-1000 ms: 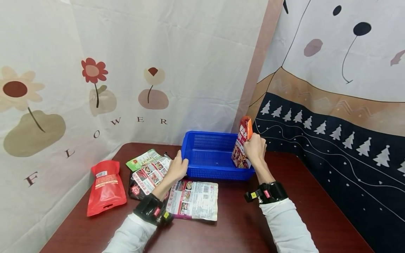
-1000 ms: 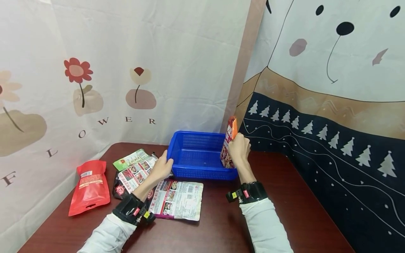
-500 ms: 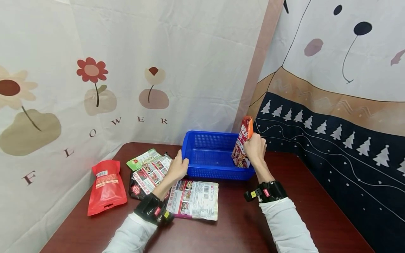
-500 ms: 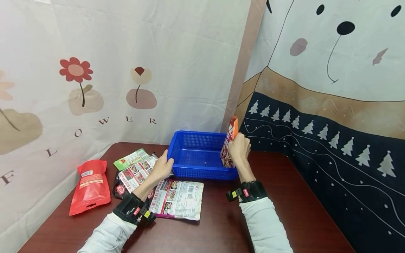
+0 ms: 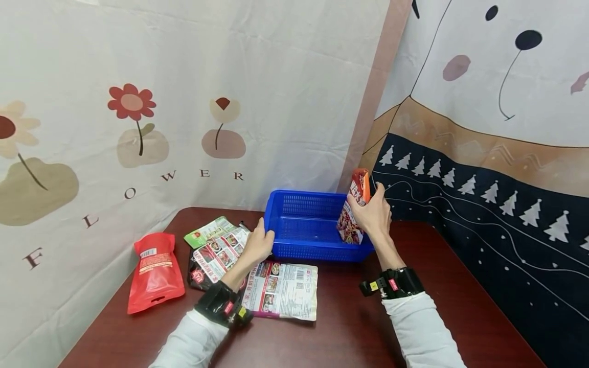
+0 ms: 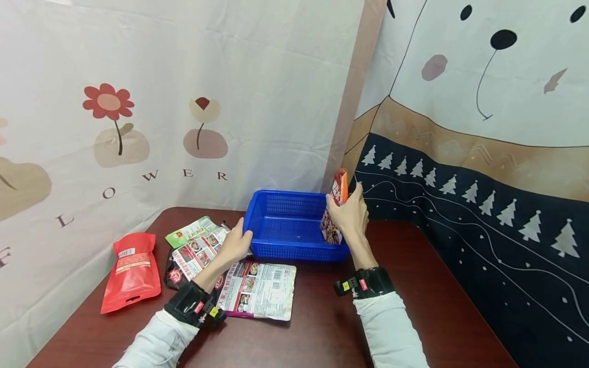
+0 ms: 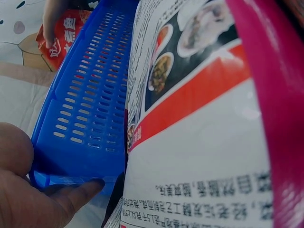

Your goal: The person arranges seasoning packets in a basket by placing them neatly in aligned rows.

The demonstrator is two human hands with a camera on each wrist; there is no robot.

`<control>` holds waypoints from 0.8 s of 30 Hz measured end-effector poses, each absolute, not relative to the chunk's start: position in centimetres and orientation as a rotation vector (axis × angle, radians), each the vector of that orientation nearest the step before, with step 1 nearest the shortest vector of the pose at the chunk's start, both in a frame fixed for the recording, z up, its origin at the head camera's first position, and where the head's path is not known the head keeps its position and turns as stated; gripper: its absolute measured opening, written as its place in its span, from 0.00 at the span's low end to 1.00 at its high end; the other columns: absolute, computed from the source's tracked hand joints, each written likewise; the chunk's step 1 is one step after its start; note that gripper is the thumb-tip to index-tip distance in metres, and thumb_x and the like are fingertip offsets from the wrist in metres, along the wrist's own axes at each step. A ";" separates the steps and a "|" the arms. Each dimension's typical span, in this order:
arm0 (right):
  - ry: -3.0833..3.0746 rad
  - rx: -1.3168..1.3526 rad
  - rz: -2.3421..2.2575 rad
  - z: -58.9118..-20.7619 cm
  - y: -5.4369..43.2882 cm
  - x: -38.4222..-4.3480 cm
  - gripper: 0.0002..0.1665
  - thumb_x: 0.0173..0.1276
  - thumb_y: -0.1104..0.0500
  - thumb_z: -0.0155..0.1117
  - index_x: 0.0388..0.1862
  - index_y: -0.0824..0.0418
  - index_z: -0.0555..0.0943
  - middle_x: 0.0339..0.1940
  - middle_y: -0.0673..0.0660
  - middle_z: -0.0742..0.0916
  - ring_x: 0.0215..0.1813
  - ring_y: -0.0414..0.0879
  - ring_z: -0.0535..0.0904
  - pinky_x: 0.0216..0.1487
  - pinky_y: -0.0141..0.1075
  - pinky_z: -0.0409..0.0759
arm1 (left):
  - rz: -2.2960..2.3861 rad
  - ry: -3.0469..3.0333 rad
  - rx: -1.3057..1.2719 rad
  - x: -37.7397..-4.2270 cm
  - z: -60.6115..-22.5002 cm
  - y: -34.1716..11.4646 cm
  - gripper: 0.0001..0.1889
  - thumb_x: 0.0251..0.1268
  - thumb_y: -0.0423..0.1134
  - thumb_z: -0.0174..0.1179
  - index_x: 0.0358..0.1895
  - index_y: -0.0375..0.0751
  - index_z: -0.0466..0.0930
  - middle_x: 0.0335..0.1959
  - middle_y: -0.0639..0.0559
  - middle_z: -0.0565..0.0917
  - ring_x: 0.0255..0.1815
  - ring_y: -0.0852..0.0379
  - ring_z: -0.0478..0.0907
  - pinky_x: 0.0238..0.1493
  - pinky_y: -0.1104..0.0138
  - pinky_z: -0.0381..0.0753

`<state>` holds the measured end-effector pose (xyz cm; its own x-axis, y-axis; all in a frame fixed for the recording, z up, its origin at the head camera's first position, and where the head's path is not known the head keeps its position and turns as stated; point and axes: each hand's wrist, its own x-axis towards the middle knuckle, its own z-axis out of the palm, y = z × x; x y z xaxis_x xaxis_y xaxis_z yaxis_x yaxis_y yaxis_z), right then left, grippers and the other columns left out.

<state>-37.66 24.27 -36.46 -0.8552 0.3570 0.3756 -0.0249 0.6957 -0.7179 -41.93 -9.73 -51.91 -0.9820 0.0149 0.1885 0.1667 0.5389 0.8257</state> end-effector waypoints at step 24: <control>-2.325 0.054 1.044 -36.8 26.3 -35.0 0.73 0.72 0.25 0.72 0.98 0.39 0.36 0.99 0.57 0.49 0.98 0.63 0.49 0.93 0.74 0.52 | -1.422 -2.649 -0.132 -41.2 -51.2 -9.7 0.45 0.85 0.53 0.46 0.95 0.40 0.41 0.92 0.37 0.62 0.91 0.37 0.65 0.93 0.44 0.63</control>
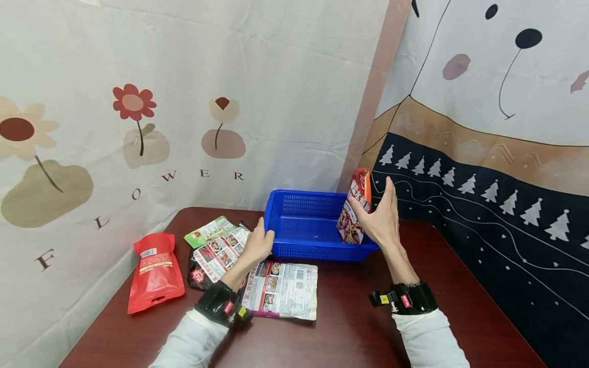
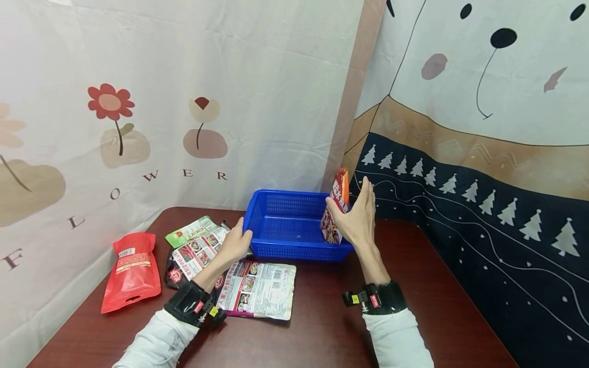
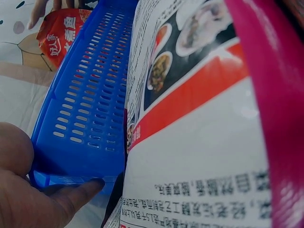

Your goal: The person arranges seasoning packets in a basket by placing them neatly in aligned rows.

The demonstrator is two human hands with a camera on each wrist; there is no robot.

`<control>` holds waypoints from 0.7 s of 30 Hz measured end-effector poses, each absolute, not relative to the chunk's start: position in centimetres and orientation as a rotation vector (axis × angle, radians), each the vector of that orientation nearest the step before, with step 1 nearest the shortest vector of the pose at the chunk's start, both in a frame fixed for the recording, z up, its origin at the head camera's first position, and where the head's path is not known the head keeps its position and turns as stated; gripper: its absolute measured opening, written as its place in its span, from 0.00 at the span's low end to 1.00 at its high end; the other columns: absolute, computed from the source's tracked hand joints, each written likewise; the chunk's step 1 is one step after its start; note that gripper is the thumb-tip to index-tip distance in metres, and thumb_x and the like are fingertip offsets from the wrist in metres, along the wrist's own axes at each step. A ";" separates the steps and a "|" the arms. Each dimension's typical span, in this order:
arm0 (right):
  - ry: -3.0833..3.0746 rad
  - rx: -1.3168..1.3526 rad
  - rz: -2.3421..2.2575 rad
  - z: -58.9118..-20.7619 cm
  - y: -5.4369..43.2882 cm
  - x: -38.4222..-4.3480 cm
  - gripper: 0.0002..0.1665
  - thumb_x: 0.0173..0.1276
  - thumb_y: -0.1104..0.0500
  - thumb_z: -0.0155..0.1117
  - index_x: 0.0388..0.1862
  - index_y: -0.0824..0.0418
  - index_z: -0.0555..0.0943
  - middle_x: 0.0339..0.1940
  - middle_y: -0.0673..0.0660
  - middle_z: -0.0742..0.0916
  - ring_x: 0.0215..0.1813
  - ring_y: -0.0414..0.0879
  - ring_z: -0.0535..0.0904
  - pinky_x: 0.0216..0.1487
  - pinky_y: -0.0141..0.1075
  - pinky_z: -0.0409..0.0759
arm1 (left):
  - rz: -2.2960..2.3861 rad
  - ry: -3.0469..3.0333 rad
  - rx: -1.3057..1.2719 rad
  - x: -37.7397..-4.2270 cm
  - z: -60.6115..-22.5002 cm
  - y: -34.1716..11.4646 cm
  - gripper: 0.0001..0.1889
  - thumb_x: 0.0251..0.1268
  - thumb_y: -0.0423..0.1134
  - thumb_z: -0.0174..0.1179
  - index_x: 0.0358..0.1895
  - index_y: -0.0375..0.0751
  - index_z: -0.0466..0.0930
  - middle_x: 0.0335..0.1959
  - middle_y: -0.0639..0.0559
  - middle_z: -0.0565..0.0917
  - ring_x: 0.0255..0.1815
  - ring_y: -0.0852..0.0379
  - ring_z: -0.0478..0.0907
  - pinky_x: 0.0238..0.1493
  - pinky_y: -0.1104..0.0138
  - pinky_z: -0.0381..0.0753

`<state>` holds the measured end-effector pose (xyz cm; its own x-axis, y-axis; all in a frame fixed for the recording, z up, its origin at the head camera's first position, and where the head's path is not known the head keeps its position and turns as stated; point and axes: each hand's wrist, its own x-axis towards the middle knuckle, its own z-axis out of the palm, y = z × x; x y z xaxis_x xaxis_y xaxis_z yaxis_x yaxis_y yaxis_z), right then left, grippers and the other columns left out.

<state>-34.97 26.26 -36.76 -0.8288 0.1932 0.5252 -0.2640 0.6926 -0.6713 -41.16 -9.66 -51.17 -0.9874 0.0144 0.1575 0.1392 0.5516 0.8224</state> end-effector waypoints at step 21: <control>-2.204 0.768 0.961 -36.2 22.9 -29.2 0.58 0.71 0.54 0.79 0.94 0.47 0.59 0.93 0.63 0.67 0.92 0.66 0.61 0.85 0.78 0.64 | -1.464 -2.611 -0.159 -38.4 -48.6 -9.0 0.42 0.86 0.49 0.44 0.95 0.38 0.44 0.90 0.32 0.66 0.89 0.32 0.67 0.90 0.38 0.66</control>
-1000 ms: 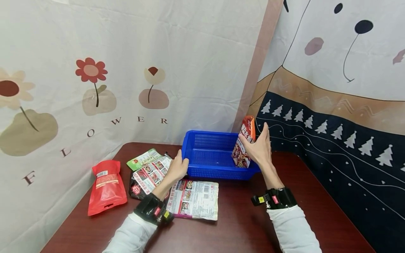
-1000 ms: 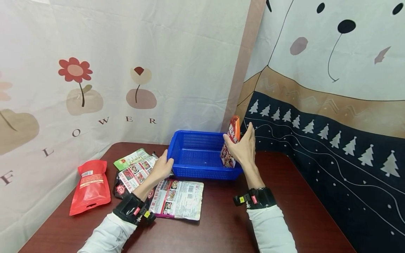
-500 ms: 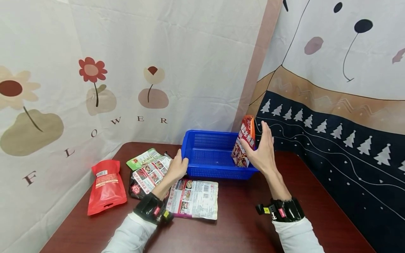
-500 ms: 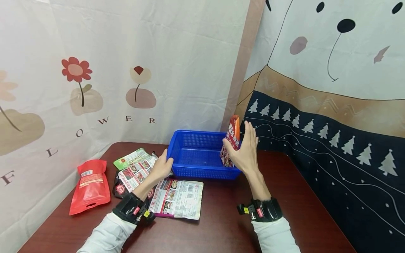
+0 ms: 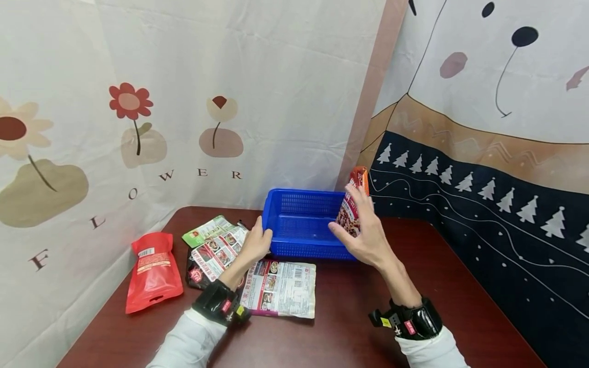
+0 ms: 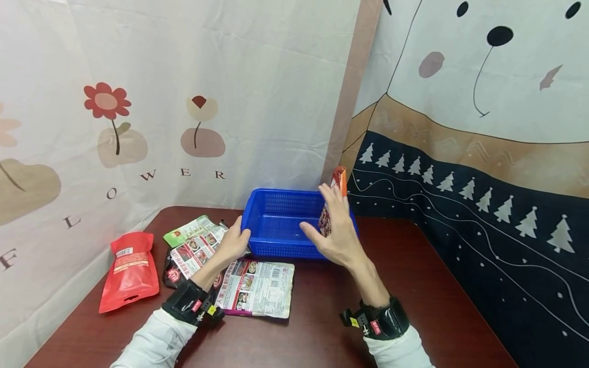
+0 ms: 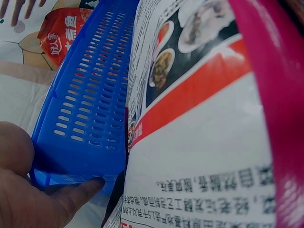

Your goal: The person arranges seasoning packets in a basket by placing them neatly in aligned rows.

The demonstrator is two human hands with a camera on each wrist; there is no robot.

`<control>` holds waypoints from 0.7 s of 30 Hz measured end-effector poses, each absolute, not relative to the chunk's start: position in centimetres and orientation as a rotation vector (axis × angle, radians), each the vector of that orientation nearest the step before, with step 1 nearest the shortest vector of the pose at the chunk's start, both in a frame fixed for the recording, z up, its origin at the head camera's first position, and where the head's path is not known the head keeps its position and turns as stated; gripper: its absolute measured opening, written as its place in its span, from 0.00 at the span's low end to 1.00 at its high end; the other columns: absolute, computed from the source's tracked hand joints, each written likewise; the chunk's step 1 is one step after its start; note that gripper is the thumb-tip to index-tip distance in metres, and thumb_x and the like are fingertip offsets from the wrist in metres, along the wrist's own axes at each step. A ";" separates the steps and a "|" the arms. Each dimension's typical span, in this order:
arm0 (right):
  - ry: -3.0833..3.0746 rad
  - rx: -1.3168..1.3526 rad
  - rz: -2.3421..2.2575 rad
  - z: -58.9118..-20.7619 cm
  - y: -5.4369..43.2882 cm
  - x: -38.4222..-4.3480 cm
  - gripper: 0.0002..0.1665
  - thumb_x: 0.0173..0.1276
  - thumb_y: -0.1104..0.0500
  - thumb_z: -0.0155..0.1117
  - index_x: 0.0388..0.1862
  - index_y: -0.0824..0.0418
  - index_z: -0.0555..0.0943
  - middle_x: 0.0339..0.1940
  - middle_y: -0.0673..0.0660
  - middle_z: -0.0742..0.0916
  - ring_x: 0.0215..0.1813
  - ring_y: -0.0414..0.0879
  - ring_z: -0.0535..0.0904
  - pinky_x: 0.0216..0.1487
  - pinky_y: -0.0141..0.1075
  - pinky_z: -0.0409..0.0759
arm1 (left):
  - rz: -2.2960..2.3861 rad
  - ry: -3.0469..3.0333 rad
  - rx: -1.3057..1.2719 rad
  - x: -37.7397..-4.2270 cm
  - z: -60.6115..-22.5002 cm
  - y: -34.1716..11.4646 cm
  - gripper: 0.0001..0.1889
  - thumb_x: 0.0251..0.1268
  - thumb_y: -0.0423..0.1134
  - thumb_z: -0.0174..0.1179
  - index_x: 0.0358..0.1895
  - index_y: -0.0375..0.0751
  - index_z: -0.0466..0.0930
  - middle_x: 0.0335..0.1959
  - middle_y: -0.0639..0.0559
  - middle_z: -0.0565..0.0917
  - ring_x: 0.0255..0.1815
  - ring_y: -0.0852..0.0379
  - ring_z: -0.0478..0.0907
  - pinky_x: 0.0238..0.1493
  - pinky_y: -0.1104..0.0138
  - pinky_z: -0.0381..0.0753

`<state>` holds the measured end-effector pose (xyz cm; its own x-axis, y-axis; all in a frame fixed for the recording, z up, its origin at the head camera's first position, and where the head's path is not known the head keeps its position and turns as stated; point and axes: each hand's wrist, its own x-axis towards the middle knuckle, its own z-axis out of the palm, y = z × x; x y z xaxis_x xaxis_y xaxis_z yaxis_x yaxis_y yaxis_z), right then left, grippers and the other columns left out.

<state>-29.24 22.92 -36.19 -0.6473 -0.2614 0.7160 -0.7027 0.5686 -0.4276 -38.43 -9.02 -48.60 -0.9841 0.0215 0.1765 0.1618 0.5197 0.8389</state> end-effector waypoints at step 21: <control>-2.738 1.401 0.766 -39.8 17.1 -27.4 0.47 0.81 0.37 0.70 0.91 0.48 0.68 0.89 0.52 0.77 0.89 0.54 0.73 0.88 0.61 0.73 | -1.453 -2.537 -0.236 -38.0 -48.0 -9.0 0.33 0.84 0.44 0.46 0.86 0.34 0.63 0.72 0.29 0.84 0.73 0.28 0.83 0.74 0.35 0.82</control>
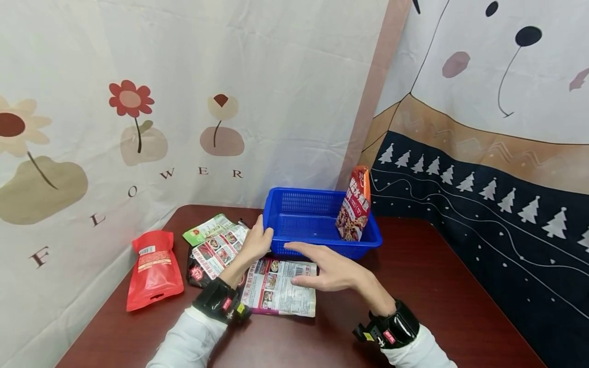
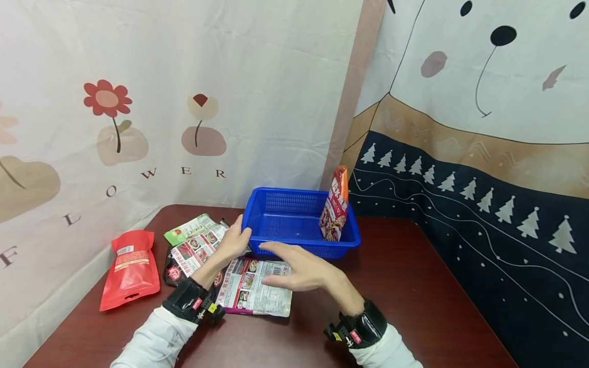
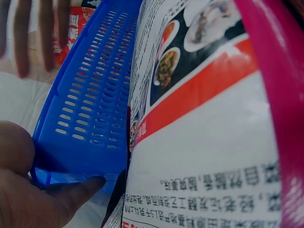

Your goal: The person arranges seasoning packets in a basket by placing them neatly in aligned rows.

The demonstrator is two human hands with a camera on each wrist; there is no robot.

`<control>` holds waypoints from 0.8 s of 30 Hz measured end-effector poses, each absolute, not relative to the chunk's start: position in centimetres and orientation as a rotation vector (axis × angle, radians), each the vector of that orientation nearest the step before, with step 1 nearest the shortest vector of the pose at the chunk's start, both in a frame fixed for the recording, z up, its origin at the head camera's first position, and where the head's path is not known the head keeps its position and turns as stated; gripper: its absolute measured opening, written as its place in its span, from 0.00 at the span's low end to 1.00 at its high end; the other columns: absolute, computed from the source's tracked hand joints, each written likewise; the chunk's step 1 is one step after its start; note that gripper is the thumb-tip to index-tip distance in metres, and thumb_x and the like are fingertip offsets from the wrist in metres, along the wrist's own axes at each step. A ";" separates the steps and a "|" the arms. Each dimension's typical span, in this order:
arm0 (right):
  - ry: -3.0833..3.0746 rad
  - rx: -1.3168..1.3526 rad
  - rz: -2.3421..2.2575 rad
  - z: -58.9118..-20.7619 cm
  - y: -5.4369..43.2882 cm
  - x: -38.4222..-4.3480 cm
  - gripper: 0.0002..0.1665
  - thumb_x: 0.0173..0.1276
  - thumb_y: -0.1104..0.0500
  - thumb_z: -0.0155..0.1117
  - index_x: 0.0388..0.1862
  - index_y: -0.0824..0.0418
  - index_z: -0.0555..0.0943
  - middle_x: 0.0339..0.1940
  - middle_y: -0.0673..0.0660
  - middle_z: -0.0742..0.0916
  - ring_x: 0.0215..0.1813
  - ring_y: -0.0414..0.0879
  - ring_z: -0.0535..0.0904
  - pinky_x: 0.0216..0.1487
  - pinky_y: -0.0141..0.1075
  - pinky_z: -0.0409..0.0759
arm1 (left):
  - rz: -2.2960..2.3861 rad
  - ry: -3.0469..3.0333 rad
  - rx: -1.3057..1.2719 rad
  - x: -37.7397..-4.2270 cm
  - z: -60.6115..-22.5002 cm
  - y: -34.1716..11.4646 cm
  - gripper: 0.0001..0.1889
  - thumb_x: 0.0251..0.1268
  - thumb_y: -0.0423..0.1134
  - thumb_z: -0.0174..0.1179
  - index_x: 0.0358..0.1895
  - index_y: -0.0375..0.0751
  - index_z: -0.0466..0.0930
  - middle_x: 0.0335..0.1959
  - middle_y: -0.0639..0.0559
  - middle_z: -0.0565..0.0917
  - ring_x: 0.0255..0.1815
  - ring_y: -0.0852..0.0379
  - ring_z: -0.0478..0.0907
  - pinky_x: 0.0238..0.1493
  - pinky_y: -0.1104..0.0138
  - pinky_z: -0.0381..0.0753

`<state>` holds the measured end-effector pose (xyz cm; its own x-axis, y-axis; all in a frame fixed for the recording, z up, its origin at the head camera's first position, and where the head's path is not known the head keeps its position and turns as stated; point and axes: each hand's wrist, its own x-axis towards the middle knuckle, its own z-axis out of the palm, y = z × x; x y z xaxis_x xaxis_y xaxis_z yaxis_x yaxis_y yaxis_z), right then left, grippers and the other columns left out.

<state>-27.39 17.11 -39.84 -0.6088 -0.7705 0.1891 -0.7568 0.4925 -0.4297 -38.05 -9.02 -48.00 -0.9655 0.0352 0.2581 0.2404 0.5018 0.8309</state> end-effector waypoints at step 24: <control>2.802 -1.118 -0.406 -45.3 14.6 -30.3 0.48 0.82 0.33 0.68 0.86 0.62 0.73 0.82 0.61 0.83 0.83 0.57 0.80 0.85 0.55 0.78 | -1.454 -2.570 -0.229 -38.7 -48.8 -9.2 0.35 0.86 0.46 0.45 0.90 0.38 0.57 0.78 0.33 0.82 0.79 0.35 0.81 0.80 0.39 0.79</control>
<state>-30.27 14.64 -45.29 -0.7258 -0.6878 0.0080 -0.6618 0.6950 -0.2811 -38.73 -9.18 -48.78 -0.9720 0.0455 0.2306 0.2211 0.5102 0.8312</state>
